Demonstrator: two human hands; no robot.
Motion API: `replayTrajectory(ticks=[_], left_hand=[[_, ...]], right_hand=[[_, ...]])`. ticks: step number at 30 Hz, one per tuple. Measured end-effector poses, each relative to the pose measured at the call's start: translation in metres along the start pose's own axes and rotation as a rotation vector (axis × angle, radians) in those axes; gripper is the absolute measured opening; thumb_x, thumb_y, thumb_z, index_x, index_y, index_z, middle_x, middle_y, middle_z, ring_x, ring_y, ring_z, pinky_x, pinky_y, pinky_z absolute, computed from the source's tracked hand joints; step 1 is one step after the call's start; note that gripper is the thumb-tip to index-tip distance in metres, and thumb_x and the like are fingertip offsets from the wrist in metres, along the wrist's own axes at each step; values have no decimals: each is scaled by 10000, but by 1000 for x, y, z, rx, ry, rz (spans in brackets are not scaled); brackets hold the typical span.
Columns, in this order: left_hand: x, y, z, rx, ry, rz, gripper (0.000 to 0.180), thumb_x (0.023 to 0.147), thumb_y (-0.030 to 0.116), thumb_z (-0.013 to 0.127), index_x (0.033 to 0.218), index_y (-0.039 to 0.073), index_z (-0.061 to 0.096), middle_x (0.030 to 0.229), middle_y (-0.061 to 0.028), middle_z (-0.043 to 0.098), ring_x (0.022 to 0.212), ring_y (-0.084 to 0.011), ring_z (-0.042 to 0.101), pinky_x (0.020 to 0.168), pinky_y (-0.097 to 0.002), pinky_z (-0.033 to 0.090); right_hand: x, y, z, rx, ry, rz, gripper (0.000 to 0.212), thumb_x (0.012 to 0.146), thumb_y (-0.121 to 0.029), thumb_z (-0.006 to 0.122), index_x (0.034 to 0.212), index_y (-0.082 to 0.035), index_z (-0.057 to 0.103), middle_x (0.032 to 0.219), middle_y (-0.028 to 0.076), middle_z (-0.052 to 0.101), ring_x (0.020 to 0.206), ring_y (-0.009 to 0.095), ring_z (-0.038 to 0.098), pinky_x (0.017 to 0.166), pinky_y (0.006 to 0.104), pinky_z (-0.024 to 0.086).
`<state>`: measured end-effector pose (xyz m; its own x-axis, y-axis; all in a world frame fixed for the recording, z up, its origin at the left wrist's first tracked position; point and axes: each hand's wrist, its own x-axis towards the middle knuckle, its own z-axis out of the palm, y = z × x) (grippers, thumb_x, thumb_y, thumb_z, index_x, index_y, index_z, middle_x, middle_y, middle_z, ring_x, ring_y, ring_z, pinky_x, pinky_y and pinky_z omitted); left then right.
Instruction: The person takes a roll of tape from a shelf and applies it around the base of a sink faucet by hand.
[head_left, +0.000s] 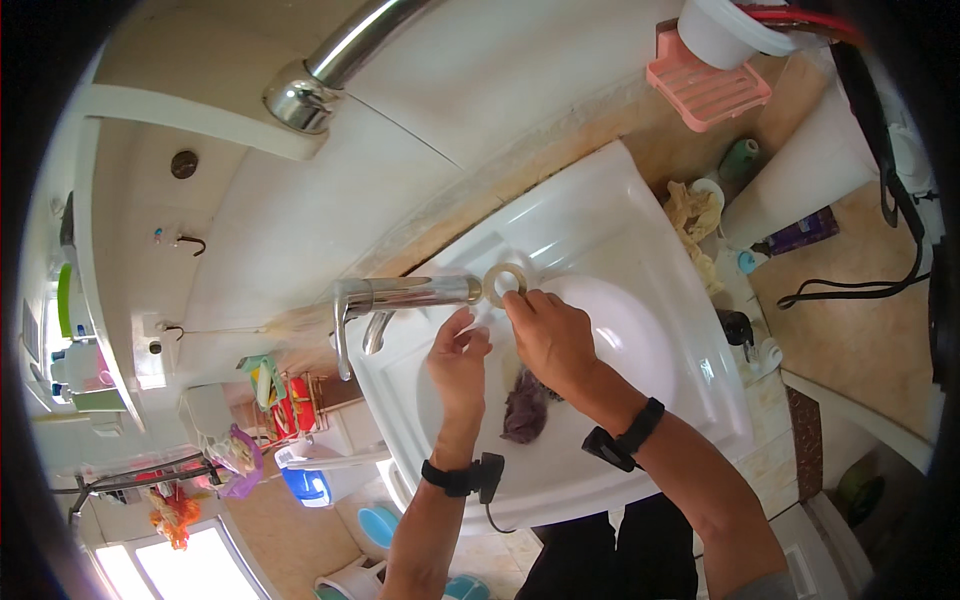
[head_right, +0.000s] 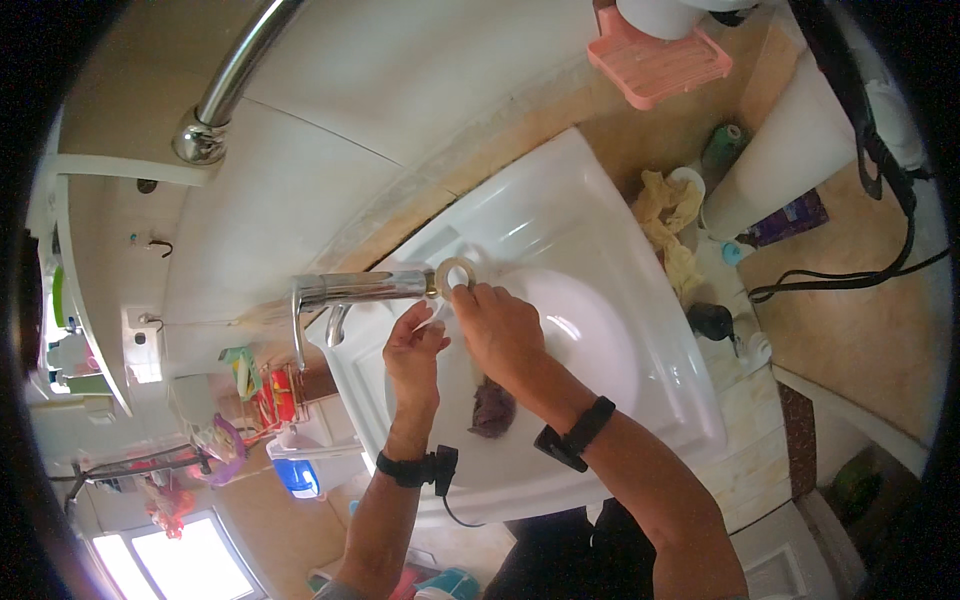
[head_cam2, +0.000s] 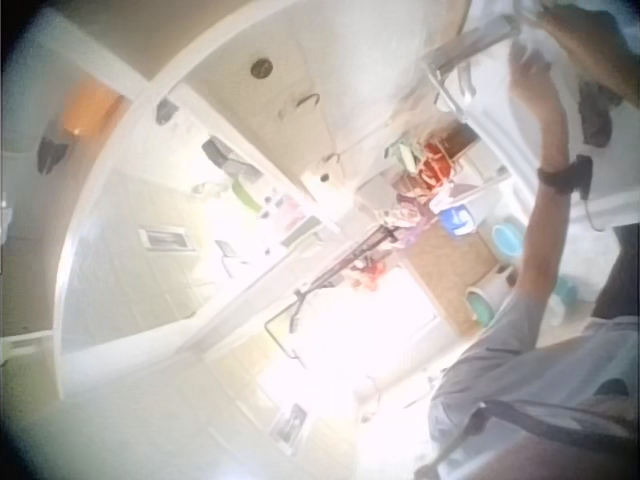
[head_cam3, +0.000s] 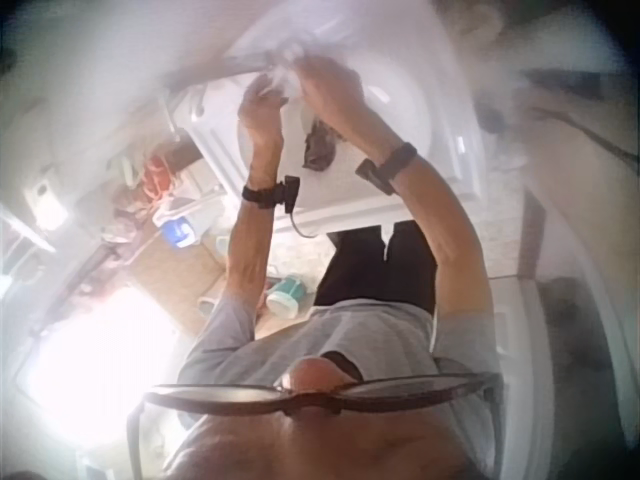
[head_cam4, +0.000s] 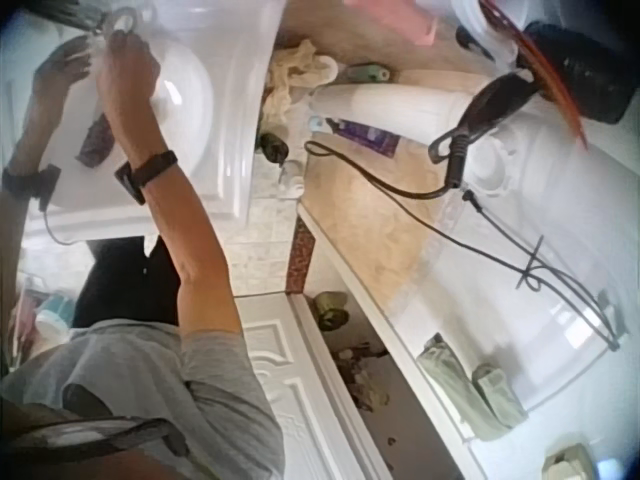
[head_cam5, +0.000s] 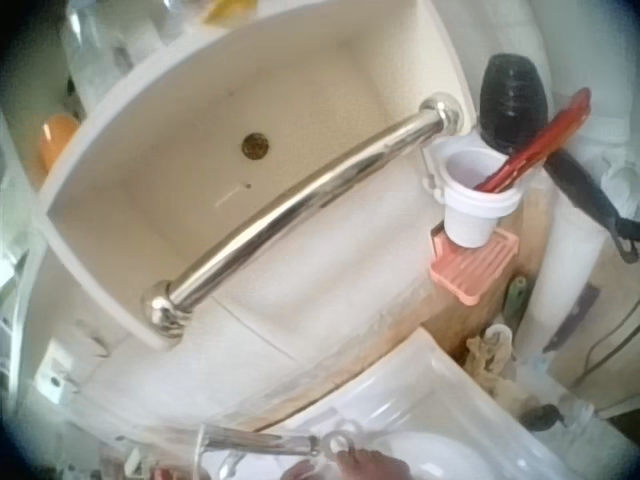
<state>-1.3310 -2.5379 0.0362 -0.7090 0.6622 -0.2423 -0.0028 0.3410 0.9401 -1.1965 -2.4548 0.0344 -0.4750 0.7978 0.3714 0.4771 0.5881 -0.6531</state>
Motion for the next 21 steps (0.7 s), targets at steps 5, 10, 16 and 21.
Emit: replayTrajectory(ticks=[5, 10, 16, 21], left_hand=[[-3, -8, 0, 40, -118, 120, 318, 899, 15, 694, 1211, -13, 638, 1101, -46, 659, 883, -100, 625, 766, -274, 553], [-6, -6, 0, -21, -138, 22, 209, 908, 80, 731, 1097, -4, 700, 916, 3, 697, 822, -88, 634, 758, -277, 550], [-11, 2, 0, -39, -112, 3, 192, 933, 98, 704, 1086, -18, 714, 935, -7, 696, 789, -77, 606, 725, -242, 518], [-12, 3, -4, -30, -98, -4, 194, 939, 114, 698, 1090, -8, 714, 922, 1, 691, 786, -78, 611, 730, -245, 527]], right_hand=[[-4, -1, -12, -19, -2, 22, 197, 811, -58, 696, 983, -88, 604, 786, 60, 574, 744, 254, 656, 551, 372, 539], [-4, 2, -17, -35, -13, 69, 171, 818, -89, 724, 957, -78, 625, 843, 75, 545, 805, 268, 645, 571, 388, 540], [-4, -1, -25, 6, -33, 68, 125, 815, -92, 733, 889, -53, 640, 883, 99, 537, 843, 284, 615, 620, 404, 538], [-5, -3, -24, 29, -40, 62, 116, 817, -85, 727, 882, -42, 640, 929, 102, 540, 889, 289, 605, 647, 404, 541]])
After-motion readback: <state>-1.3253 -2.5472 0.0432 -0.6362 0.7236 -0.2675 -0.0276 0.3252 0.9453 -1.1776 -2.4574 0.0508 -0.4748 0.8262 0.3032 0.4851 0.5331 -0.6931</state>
